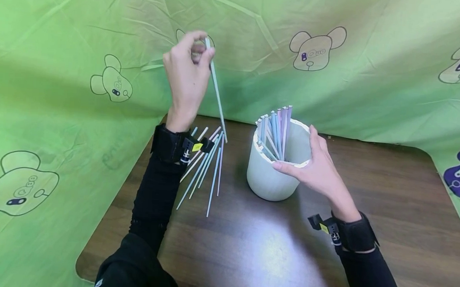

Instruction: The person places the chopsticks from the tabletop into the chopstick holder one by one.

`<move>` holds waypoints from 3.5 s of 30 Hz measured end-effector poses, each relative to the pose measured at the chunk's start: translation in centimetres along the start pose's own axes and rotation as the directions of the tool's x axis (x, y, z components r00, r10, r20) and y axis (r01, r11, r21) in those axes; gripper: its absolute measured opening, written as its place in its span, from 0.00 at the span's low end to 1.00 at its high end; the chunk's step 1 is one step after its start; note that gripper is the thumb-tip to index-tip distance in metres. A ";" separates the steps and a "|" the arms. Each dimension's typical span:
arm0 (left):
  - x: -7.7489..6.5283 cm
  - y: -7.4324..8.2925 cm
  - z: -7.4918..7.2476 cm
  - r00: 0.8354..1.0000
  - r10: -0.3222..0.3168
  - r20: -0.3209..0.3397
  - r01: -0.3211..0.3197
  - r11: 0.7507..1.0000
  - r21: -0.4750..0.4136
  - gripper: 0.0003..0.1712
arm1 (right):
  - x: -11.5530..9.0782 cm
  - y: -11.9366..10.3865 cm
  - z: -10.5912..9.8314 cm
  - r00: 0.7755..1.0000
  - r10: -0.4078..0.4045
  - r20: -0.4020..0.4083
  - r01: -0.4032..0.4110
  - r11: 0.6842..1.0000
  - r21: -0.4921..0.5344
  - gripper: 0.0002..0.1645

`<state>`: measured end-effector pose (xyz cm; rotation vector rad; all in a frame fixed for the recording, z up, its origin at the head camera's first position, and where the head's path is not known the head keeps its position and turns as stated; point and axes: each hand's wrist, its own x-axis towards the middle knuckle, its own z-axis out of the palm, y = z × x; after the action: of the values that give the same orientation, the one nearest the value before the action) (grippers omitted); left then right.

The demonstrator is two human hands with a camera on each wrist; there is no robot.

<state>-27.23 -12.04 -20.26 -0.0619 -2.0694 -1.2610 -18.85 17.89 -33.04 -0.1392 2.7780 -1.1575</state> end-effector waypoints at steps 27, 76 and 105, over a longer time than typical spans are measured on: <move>-1.7 9.0 4.7 0.954 0.292 0.061 -0.274 0.938 -0.215 0.15 | -0.1 0.0 -0.2 1.000 -0.009 -0.006 0.009 1.000 0.007 0.83; -10.7 -2.4 8.2 0.808 0.486 0.332 -0.517 0.856 0.005 0.04 | -0.2 -0.2 -0.1 1.000 -0.013 -0.013 0.013 1.000 0.020 0.82; -4.0 -9.9 7.6 0.896 0.013 0.443 -0.143 0.954 0.262 0.14 | -0.1 0.0 -0.2 1.000 -0.005 -0.012 0.005 1.000 0.012 0.82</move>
<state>-32.07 -9.99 -32.31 -0.3204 -2.5914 -0.9405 -18.80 18.05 -32.90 -0.1389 2.7818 -1.1797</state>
